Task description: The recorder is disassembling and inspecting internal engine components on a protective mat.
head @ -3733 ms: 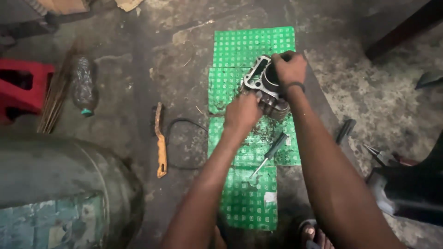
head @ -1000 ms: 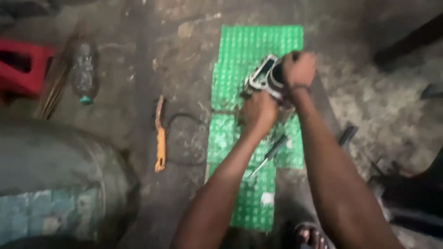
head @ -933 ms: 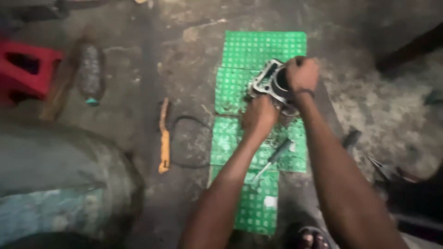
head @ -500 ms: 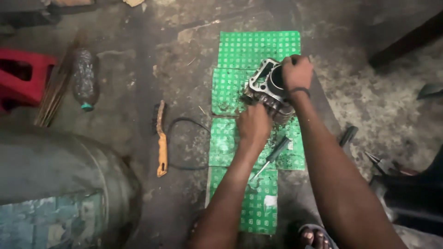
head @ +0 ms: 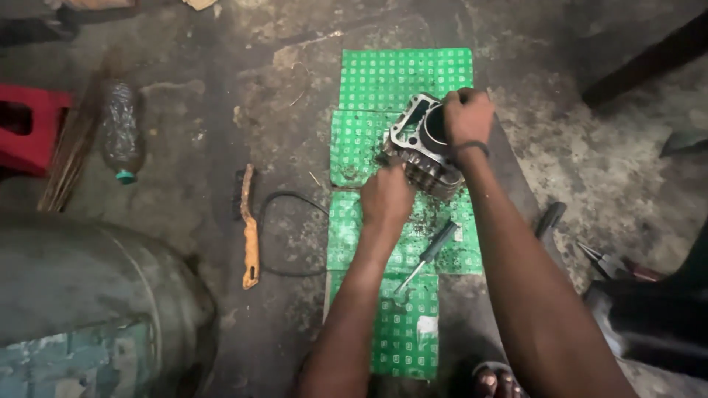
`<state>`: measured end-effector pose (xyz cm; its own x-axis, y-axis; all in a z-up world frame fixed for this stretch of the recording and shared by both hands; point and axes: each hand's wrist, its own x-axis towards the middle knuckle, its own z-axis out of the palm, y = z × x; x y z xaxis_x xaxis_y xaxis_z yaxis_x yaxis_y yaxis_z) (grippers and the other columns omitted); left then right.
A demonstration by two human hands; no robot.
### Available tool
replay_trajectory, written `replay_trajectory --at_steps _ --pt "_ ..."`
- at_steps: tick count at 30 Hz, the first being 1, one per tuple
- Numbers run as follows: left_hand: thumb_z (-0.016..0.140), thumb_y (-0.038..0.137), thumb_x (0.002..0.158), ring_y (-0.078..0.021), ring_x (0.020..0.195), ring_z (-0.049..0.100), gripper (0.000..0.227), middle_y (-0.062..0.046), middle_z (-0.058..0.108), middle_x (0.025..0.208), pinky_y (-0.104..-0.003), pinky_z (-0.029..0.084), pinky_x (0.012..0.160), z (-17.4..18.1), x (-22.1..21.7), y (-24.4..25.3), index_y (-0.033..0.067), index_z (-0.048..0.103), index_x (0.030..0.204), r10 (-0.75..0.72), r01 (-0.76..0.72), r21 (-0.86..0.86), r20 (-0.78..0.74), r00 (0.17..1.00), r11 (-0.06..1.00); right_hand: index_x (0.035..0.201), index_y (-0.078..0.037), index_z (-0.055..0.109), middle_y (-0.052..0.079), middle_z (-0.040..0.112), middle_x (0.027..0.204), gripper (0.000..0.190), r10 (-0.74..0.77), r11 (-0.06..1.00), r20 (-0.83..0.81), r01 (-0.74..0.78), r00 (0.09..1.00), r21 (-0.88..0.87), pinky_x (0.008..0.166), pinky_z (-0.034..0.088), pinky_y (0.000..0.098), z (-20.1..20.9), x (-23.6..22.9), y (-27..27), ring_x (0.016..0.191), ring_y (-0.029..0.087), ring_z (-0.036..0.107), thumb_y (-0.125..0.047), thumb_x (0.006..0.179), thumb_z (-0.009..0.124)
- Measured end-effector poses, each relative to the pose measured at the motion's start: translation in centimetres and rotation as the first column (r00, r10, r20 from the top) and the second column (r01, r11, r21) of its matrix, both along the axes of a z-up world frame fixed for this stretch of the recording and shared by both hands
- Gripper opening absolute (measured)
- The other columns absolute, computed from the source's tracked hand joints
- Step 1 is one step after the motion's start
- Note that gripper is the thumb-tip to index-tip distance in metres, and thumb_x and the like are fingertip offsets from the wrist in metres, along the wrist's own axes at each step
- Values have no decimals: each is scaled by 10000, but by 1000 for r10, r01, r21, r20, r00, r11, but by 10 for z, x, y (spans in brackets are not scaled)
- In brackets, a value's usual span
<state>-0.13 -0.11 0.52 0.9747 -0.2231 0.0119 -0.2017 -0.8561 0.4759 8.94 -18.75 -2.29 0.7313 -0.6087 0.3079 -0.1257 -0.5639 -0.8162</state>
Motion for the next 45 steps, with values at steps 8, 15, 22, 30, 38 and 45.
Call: replay_trajectory --at_steps 8,15,22,30,38,45 --pt "649 170 922 -324 775 770 158 -180 758 844 -449 605 683 -8 -3 -24 47 686 1014 2 -31 193 150 989 981 1020 30 744 308 719 979 382 3 1000 -17 -3 1000 9 886 533 454 5 -4 1 956 431 715 -305 850 676" --pt "661 224 884 -446 920 729 182 -215 748 973 -569 560 795 -10 17 -27 60 723 932 157 -165 -131 -68 985 978 978 31 771 319 716 952 361 -21 998 -19 20 1000 -54 888 540 475 0 1 3 930 449 714 -285 851 652" --pt "681 285 843 -460 955 699 299 -257 718 973 -533 554 824 -29 35 -8 17 724 968 199 -367 -432 -387 901 823 995 3 777 299 715 926 357 -19 1000 -109 20 994 16 861 550 478 -2 6 -2 907 437 729 -289 847 636" --pt "627 158 922 -446 797 726 310 -257 731 840 -544 559 702 10 2 2 -36 633 1164 72 -78 -179 -38 997 981 943 59 759 320 713 882 351 -46 984 145 70 988 -166 777 532 496 -41 16 -19 836 471 692 -277 848 718" --pt "628 128 887 -323 705 759 340 -164 751 777 -462 585 652 -32 -1 -23 -31 619 1187 15 -82 185 336 942 979 987 38 759 303 723 923 343 -20 1000 3 20 1000 23 841 548 456 4 -4 3 900 420 730 -266 856 664" --pt "648 150 898 -254 687 770 259 -124 753 774 -386 605 601 -34 8 -42 -19 625 1093 17 -101 333 244 970 938 991 37 762 302 726 927 379 -112 992 8 112 994 -50 839 546 463 -8 6 1 902 432 722 -297 823 701"
